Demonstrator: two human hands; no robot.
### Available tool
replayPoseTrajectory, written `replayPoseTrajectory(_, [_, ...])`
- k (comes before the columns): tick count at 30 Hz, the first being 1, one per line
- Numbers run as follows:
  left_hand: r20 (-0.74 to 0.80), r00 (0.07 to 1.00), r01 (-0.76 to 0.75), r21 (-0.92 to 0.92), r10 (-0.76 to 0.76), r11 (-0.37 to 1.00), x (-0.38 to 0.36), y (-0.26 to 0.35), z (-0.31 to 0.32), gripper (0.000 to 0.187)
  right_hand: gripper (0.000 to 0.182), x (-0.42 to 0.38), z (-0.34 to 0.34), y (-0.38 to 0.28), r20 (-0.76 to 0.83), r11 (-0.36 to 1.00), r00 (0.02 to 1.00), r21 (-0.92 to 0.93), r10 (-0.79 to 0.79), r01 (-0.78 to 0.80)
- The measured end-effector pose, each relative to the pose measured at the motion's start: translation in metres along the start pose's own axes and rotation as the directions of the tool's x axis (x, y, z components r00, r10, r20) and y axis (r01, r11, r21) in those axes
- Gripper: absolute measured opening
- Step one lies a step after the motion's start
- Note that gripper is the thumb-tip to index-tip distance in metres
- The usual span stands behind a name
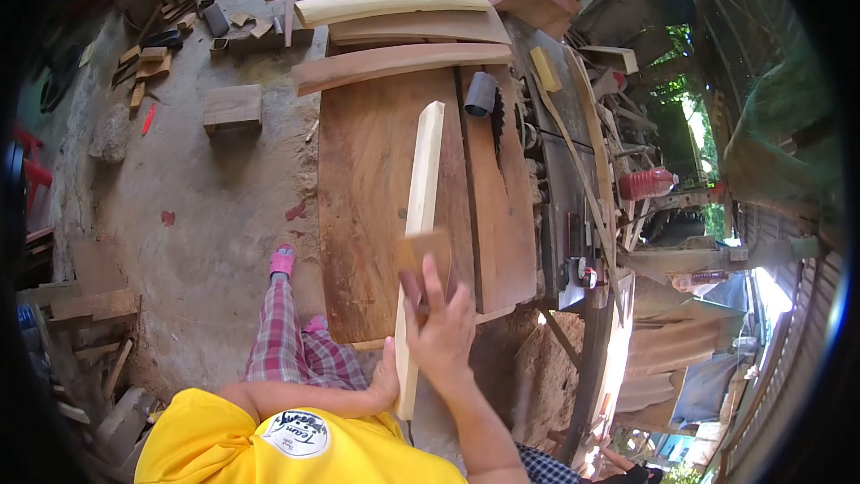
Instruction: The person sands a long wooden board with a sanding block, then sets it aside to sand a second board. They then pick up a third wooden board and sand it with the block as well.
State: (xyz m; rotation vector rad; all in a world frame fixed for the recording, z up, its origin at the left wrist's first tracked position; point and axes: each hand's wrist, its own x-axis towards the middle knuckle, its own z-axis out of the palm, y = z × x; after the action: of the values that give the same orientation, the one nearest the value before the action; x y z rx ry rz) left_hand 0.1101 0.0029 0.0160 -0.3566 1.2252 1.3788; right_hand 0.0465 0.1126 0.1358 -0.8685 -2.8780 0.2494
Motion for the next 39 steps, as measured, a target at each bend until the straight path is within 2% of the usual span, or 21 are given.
replayPoseTrajectory(2, [0.01, 1.0, 0.001, 0.066, -0.002, 0.998, 0.003, -0.007, -0.002, 0.099, 0.074, 0.071, 0.011, 0.005, -0.026, 1.0, 1.0, -0.005, -0.005, 0.005])
replayPoseTrajectory(4, [0.021, 1.0, 0.002, 0.041, -0.003, 0.999, 0.007, -0.012, -0.001, 0.1, 0.075, 0.166, 0.017, 0.004, -0.005, 0.999, 1.0, -0.033, 0.031, -0.031])
replayPoseTrajectory(5, [0.041, 0.999, 0.003, 0.032, -0.004, 0.999, 0.008, -0.013, -0.001, 0.1, 0.077, 0.218, 0.035, 0.022, -0.056, 0.998, 0.998, -0.054, 0.027, -0.03])
replayPoseTrajectory(6, [0.023, 1.0, -0.011, 0.051, 0.009, 0.999, 0.005, -0.009, -0.001, 0.1, 0.078, 0.265, 0.032, 0.019, -0.008, 0.993, 0.994, -0.054, 0.106, -0.107])
replayPoseTrajectory(7, [0.013, 1.0, -0.025, 0.052, 0.024, 0.998, 0.003, -0.003, -0.001, 0.1, 0.08, 0.297, 0.028, 0.014, 0.035, 0.982, 0.982, -0.055, 0.185, -0.182])
replayPoseTrajectory(9, [-0.016, 1.0, -0.017, 0.105, 0.018, 0.994, -0.003, 0.005, -0.002, 0.099, 0.081, 0.32, 0.031, 0.019, 0.05, 0.984, 0.984, -0.048, 0.172, -0.17])
replayPoseTrajectory(12, [0.002, 1.0, -0.022, 0.026, 0.022, 0.999, 0.022, -0.029, 0.002, 0.098, 0.084, 0.278, 0.024, 0.023, 0.086, 0.987, 0.984, -0.023, 0.158, -0.157])
replayPoseTrajectory(14, [0.012, 1.0, -0.025, 0.006, 0.025, 1.0, 0.019, -0.027, 0.004, 0.099, 0.082, 0.197, 0.026, 0.019, 0.034, 0.997, 0.997, -0.017, 0.075, -0.075])
replayPoseTrajectory(15, [0.011, 1.0, -0.016, -0.009, 0.017, 1.0, 0.018, -0.024, 0.004, 0.099, 0.082, 0.149, 0.006, -0.004, 0.084, 0.988, 0.985, -0.027, 0.151, -0.149])
replayPoseTrajectory(17, [0.038, 0.999, -0.006, 0.042, 0.004, 0.999, 0.007, -0.012, -0.001, 0.098, 0.083, 0.079, 0.003, -0.005, 0.092, 0.995, 0.991, -0.001, 0.096, -0.096])
replayPoseTrajectory(20, [0.05, 0.998, 0.031, 0.028, -0.033, 0.999, 0.005, -0.004, -0.004, 0.098, 0.084, 0.076, 0.001, -0.004, 0.081, 0.993, 0.991, 0.041, 0.104, -0.107])
replayPoseTrajectory(21, [0.059, 0.998, 0.029, 0.056, -0.033, 0.998, 0.008, -0.01, -0.005, 0.098, 0.083, 0.099, 0.01, 0.002, 0.017, 0.996, 0.996, 0.02, 0.089, -0.09])
replayPoseTrajectory(23, [0.044, 0.999, -0.011, 0.117, 0.006, 0.993, 0.013, -0.017, -0.006, 0.099, 0.081, 0.183, 0.027, 0.015, -0.052, 0.997, 0.996, -0.047, 0.066, -0.069])
replayPoseTrajectory(25, [0.023, 1.0, 0.012, 0.127, -0.015, 0.992, 0.007, -0.006, -0.005, 0.098, 0.079, 0.269, 0.021, 0.011, 0.026, 0.978, 0.978, -0.027, 0.205, -0.204])
replayPoseTrajectory(27, [-0.012, 1.0, 0.01, 0.136, -0.008, 0.991, 0.004, -0.001, -0.003, 0.097, 0.08, 0.333, 0.025, 0.026, 0.1, 0.961, 0.956, -0.067, 0.274, -0.268])
replayPoseTrajectory(30, [-0.015, 1.0, -0.012, 0.136, 0.014, 0.991, -0.002, 0.003, -0.005, 0.095, 0.079, 0.31, 0.019, 0.018, 0.098, 0.97, 0.966, -0.064, 0.241, -0.236])
replayPoseTrajectory(34, [0.034, 0.998, -0.047, 0.033, 0.046, 0.998, 0.007, -0.009, -0.001, 0.092, 0.079, 0.162, 0.008, -0.011, 0.065, 0.984, 0.982, -0.028, 0.175, -0.173])
replayPoseTrajectory(36, [0.036, 0.998, -0.054, 0.04, 0.053, 0.998, 0.002, -0.004, -0.004, 0.092, 0.08, 0.107, 0.006, -0.008, 0.044, 0.988, 0.988, -0.035, 0.149, -0.148])
replayPoseTrajectory(38, [0.037, 0.998, -0.06, 0.047, 0.058, 0.997, -0.002, 0.005, -0.007, 0.091, 0.082, 0.09, 0.004, -0.001, 0.09, 0.974, 0.98, 0.126, 0.176, -0.187])
replayPoseTrajectory(39, [0.044, 0.997, -0.061, 0.074, 0.058, 0.995, -0.005, 0.009, -0.009, 0.091, 0.082, 0.104, 0.004, -0.001, 0.089, 0.974, 0.979, 0.117, 0.185, -0.195])
